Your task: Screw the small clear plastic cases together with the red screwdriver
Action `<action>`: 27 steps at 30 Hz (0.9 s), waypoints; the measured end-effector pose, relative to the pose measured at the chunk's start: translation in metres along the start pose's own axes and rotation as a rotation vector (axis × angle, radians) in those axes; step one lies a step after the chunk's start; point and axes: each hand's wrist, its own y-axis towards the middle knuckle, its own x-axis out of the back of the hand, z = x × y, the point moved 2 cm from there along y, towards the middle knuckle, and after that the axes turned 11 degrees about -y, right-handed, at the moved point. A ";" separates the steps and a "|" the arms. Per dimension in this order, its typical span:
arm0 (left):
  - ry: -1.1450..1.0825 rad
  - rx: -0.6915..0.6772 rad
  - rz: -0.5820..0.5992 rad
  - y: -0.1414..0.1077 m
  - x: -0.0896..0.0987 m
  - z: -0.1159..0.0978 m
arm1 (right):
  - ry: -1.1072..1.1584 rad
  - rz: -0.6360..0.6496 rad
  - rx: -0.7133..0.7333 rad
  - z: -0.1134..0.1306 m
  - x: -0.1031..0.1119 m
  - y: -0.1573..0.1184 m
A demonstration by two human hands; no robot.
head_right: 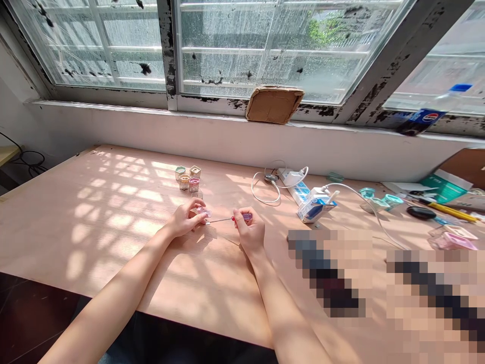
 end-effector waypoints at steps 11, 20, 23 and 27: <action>-0.076 -0.022 0.078 -0.004 -0.010 -0.004 | -0.243 0.030 0.138 0.011 0.003 -0.004; -0.172 0.023 0.146 -0.007 -0.020 -0.009 | -0.297 -0.039 0.246 0.008 0.007 -0.003; -0.201 0.044 0.130 -0.006 -0.020 -0.008 | -0.310 -0.045 0.249 0.007 0.006 -0.003; -0.205 0.024 0.090 -0.004 -0.019 -0.006 | -0.327 -0.041 0.248 0.007 0.004 -0.004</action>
